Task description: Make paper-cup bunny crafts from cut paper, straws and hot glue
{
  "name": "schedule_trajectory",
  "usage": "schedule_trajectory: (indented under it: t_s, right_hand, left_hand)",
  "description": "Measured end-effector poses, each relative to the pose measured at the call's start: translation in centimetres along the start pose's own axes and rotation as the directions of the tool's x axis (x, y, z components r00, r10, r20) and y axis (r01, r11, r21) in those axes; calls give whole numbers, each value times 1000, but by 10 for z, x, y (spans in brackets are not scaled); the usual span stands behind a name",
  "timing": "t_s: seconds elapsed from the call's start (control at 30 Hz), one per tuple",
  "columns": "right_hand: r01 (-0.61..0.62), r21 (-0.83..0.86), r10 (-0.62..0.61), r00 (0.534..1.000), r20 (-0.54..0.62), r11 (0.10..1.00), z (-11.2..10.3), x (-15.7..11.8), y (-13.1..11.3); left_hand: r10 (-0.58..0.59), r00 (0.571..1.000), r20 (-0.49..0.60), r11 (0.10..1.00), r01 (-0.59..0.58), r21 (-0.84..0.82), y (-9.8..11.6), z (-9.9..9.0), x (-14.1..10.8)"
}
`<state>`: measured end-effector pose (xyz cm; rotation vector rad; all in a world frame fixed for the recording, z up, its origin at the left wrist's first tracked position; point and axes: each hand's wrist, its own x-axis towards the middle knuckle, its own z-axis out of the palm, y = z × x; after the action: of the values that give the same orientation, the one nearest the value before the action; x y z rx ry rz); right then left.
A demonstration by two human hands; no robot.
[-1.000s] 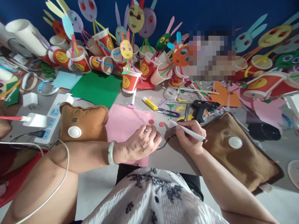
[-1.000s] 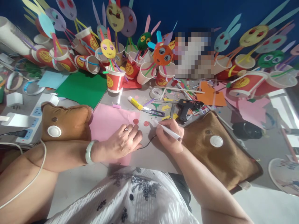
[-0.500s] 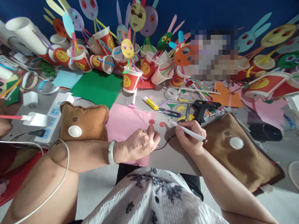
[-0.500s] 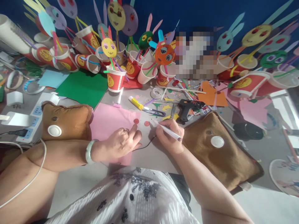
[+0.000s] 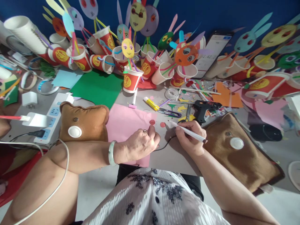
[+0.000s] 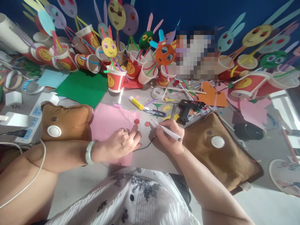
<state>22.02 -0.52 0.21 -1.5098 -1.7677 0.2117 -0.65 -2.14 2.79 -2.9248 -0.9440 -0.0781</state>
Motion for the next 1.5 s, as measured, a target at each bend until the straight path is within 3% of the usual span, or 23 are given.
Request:
schedule_trajectory:
  t_s: [0.53, 0.7, 0.83, 1.03, 1.1, 1.23, 1.37, 1.5]
  right_hand:
    - [110, 24, -109, 993, -39, 994, -2, 0, 0]
    - [71, 60, -67, 996, -66, 996, -20, 0, -11]
    - [142, 128, -138, 990, -37, 982, -29, 3, -25]
    - [179, 214, -178, 984, -24, 960, -5, 11, -28]
    - [275, 226, -287, 958, 19, 934, 6, 14, -24]
    - [477, 206, -517, 822, 238, 854, 16, 18, -16]
    - [523, 172, -544, 739, 398, 835, 17, 20, -13]
    - [539, 145, -543, 722, 428, 830, 17, 19, -13]
  left_hand:
    - [-13, 1000, -9, 1000, 13, 19, -3, 1, 1]
    - [2, 996, 93, 1000, -3, 8, -6, -11, 1]
    - [58, 983, 172, 998, -61, 11, -8, -21, 3]
    - [7, 982, 187, 1000, -10, 15, -7, -20, 4]
    - [-8, 987, 161, 1000, 8, 4, -6, -16, 3]
    - [-9, 996, 94, 1000, 8, 12, -4, -7, 1]
    - [-13, 1000, 27, 997, 11, 79, -2, 0, 1]
    - [-25, 1000, -7, 995, 26, 98, -1, 3, 0]
